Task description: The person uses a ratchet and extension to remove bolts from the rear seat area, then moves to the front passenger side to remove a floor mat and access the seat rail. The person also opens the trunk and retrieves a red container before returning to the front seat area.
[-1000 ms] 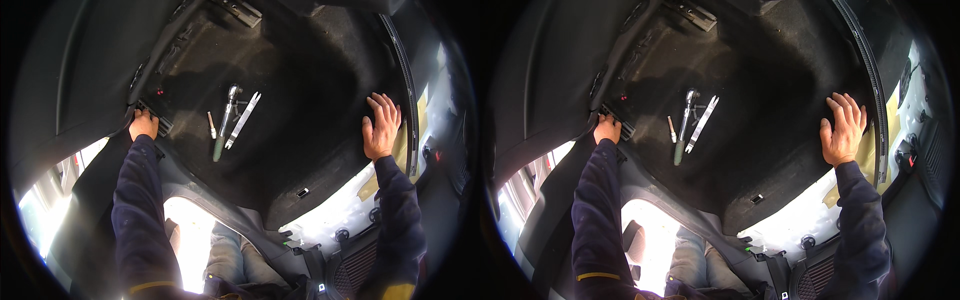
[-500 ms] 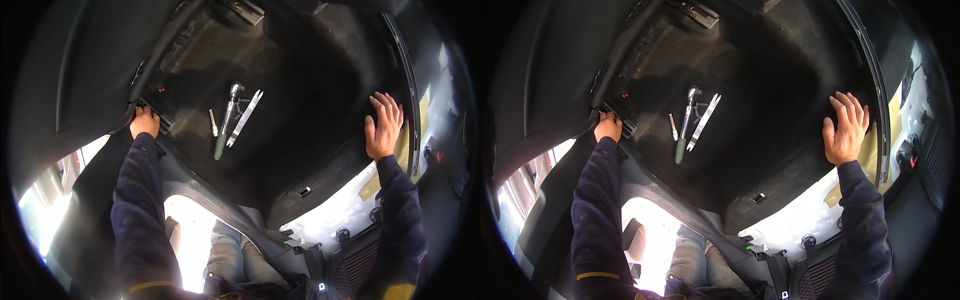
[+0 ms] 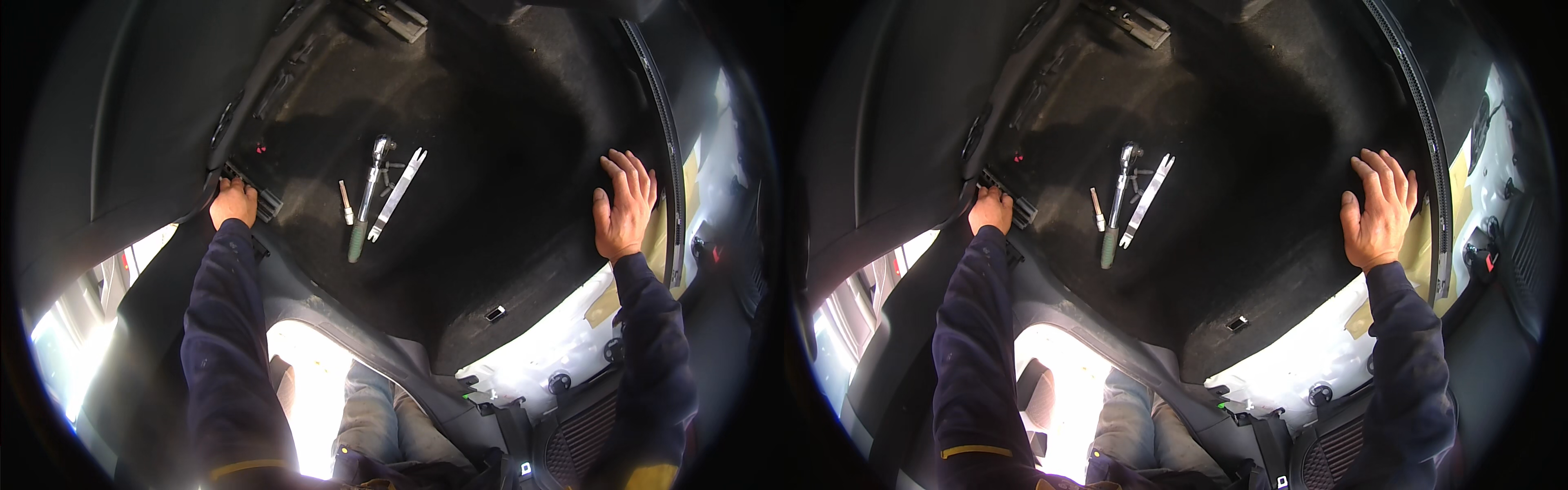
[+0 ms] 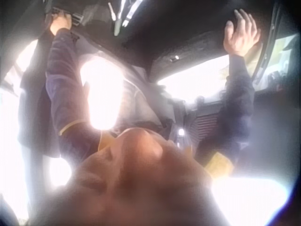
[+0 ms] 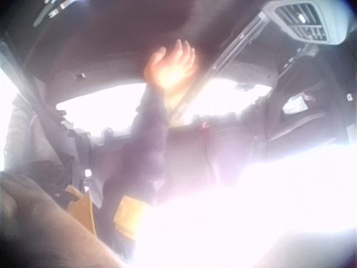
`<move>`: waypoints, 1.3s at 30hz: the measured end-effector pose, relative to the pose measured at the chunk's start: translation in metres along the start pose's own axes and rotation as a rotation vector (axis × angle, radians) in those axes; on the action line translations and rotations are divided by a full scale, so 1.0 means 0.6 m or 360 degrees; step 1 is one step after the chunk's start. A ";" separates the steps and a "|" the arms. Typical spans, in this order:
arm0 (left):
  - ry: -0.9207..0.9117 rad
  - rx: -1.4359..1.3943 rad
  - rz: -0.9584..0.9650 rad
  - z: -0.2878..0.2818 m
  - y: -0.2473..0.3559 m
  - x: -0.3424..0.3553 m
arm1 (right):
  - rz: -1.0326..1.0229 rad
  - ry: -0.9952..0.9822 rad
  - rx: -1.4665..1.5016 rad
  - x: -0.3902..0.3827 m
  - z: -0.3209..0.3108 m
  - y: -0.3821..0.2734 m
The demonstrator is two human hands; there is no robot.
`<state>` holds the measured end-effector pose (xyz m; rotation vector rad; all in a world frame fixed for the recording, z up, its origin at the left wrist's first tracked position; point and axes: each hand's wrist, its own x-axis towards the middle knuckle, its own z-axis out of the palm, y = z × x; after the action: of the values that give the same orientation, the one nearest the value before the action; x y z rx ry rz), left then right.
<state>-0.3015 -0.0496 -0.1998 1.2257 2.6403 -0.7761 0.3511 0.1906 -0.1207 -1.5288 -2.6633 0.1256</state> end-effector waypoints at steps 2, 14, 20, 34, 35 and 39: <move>0.0000 -0.0031 0.0005 -0.001 0.000 0.000 | 0.0003 -0.0004 -0.0001 -0.001 0.000 0.000; 0.0030 0.0007 0.0142 0.007 -0.006 0.003 | -0.0001 -0.0004 -0.0004 -0.001 0.001 -0.001; -0.0005 0.0042 0.0026 -0.004 0.001 -0.002 | 0.0001 -0.0004 -0.0011 -0.001 0.002 0.000; 0.0064 0.0025 0.0067 -0.005 0.003 -0.005 | -0.0001 -0.0009 -0.0021 0.000 0.001 0.000; 0.0099 0.0058 0.0072 -0.004 0.003 -0.005 | 0.0000 -0.0005 -0.0006 0.000 0.000 0.000; 0.0064 0.0031 0.0130 -0.002 0.001 -0.003 | 0.0000 -0.0007 -0.0014 0.000 0.000 -0.001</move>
<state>-0.3001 -0.0500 -0.1987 1.3583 2.6012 -0.7733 0.3504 0.1902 -0.1206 -1.5330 -2.6707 0.1170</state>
